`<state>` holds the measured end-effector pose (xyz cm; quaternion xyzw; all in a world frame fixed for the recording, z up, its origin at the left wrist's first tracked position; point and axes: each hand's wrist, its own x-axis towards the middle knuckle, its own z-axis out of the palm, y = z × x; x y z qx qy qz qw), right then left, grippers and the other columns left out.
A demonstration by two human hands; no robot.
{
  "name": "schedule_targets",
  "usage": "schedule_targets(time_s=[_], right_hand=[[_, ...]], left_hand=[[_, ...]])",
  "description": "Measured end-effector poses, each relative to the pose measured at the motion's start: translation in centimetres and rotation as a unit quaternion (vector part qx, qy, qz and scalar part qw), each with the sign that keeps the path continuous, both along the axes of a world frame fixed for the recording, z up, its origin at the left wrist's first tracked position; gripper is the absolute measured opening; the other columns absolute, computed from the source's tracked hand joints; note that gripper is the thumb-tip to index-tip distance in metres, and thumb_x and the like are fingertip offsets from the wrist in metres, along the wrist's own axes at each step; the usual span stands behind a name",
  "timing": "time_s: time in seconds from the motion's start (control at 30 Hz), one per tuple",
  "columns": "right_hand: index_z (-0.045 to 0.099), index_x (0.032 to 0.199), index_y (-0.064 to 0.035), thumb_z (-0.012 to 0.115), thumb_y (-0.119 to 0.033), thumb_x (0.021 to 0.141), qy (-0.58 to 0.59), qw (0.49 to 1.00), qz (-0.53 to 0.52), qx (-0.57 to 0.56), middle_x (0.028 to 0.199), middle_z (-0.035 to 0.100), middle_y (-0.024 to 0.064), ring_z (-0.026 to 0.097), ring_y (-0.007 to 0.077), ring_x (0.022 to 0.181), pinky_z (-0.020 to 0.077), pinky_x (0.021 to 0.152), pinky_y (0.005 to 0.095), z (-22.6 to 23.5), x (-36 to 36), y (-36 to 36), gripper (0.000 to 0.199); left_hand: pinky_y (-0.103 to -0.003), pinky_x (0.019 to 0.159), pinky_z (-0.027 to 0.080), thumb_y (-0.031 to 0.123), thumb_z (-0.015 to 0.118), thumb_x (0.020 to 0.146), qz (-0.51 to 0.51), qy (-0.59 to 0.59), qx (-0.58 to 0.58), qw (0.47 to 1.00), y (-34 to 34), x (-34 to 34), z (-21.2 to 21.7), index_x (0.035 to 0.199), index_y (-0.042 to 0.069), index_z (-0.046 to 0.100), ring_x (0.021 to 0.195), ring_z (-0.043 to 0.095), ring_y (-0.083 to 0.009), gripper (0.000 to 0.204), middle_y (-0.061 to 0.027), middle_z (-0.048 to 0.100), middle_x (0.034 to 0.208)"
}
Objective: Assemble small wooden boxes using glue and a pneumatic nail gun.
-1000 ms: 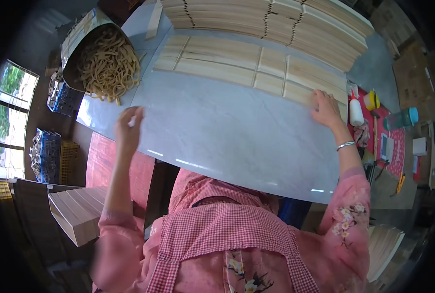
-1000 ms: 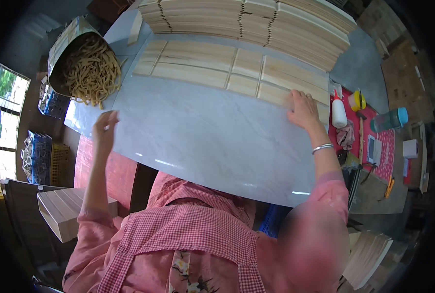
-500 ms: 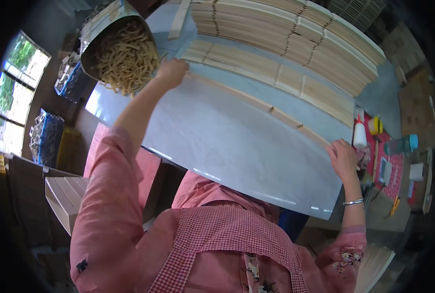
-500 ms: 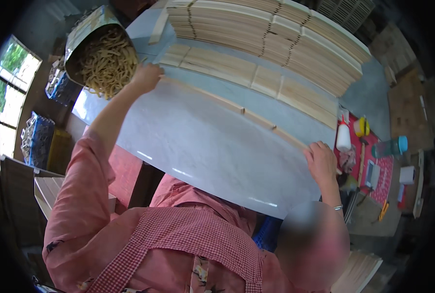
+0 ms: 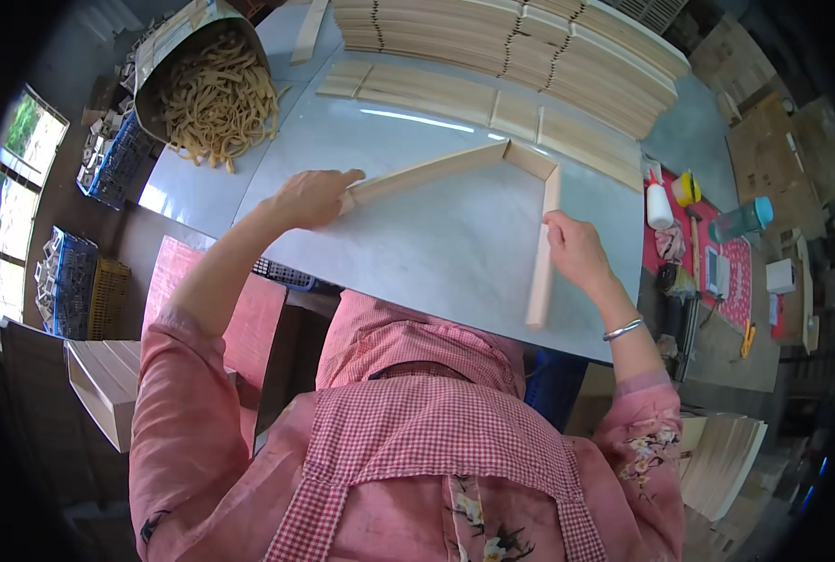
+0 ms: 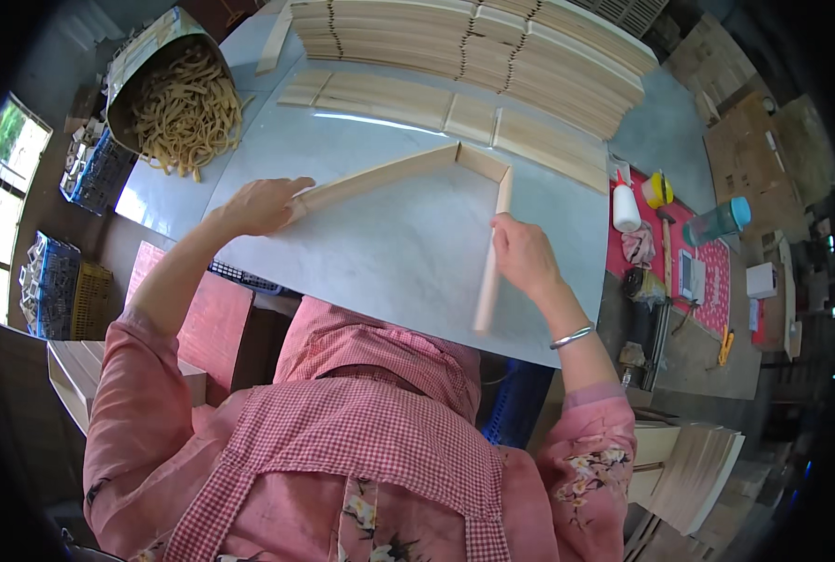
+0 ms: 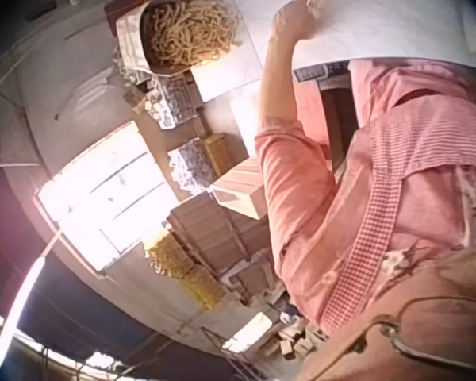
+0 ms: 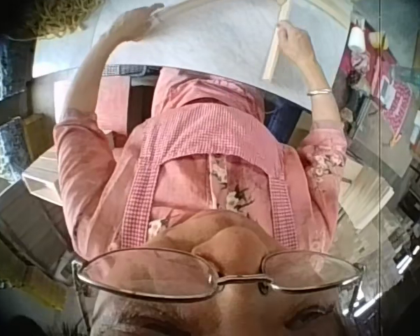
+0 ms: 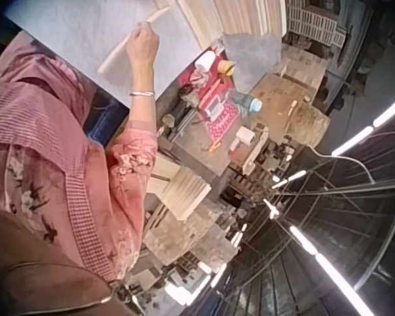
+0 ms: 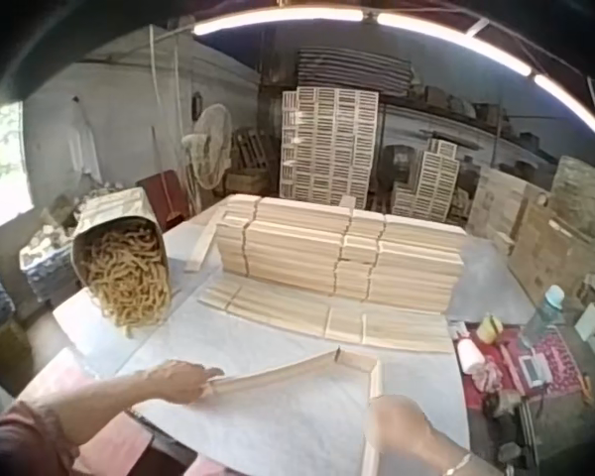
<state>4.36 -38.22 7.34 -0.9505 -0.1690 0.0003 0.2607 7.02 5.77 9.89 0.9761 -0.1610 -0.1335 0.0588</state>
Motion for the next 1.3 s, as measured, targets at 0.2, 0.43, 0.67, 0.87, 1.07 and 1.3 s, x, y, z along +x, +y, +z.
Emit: schedule_targets(time_s=[0.2,0.43,0.67,0.87,1.07,1.3], right_hand=[[0.065,0.111,-0.0055,0.067,-0.005,0.082,0.077,0.992,0.100,-0.002,0.079,0.066,0.0119,0.060,0.0308,0.068,0.0497,0.068,0.0389,1.8,-3.3,6.8,0.029],[0.061,0.095,-0.0093,0.076,-0.018,0.082,-0.192,0.966,0.158,-0.068,0.082,0.062,0.0039,0.059,0.0245,0.076,0.0453,0.075,0.0374,-0.9,-3.5,11.2,0.021],[0.057,0.088,-0.0105,0.080,-0.027,0.081,-0.199,0.972,0.118,-0.035,0.083,0.061,0.0024,0.059,0.0231,0.076,0.0435,0.074,0.0355,-3.1,-2.8,12.7,0.029],[0.056,0.087,-0.0107,0.080,-0.028,0.082,-0.213,0.971,0.104,-0.035,0.082,0.061,0.0020,0.058,0.0228,0.076,0.0429,0.073,0.0350,-3.3,-2.5,13.2,0.030],[0.055,0.088,-0.0110,0.079,-0.028,0.082,-0.207,0.973,0.095,-0.046,0.082,0.061,0.0016,0.058,0.0226,0.075,0.0428,0.072,0.0351,-3.1,-2.6,13.1,0.030],[0.055,0.090,-0.0112,0.077,-0.029,0.085,-0.189,0.974,0.101,-0.072,0.082,0.061,0.0014,0.058,0.0231,0.076,0.0426,0.073,0.0355,-2.9,-2.6,13.5,0.029]], left_hand=[[-0.046,0.085,0.052,0.005,0.049,0.083,0.009,0.047,-0.128,0.991,-0.2,0.7,-2.0,0.132,0.008,0.057,0.099,0.064,-0.0373,0.050,-0.0189,0.068,0.112],[-0.042,0.085,0.054,0.009,0.053,0.082,0.182,0.071,-0.336,0.921,-2.2,-0.9,-3.8,0.121,0.004,0.064,0.094,0.064,-0.0348,0.041,-0.0178,0.069,0.111],[-0.040,0.086,0.055,0.011,0.055,0.081,0.175,-0.011,-0.324,0.930,-2.7,-1.3,-5.0,0.117,0.003,0.066,0.096,0.065,-0.0335,0.039,-0.0172,0.071,0.109],[-0.040,0.086,0.055,0.017,0.059,0.085,0.166,-0.012,-0.332,0.928,-2.3,-1.7,-5.8,0.129,0.003,0.061,0.094,0.066,-0.0324,0.046,-0.0192,0.069,0.114],[-0.038,0.084,0.058,0.019,0.076,0.080,0.129,0.090,-0.516,0.842,-0.3,-4.1,-5.4,0.150,0.003,0.038,0.092,0.068,-0.0306,0.081,-0.0219,0.067,0.118],[-0.036,0.082,0.059,0.013,0.088,0.070,0.073,0.099,-0.428,0.896,0.2,-4.8,-5.8,0.159,0.007,0.020,0.094,0.068,-0.0269,0.112,-0.0219,0.065,0.114]])
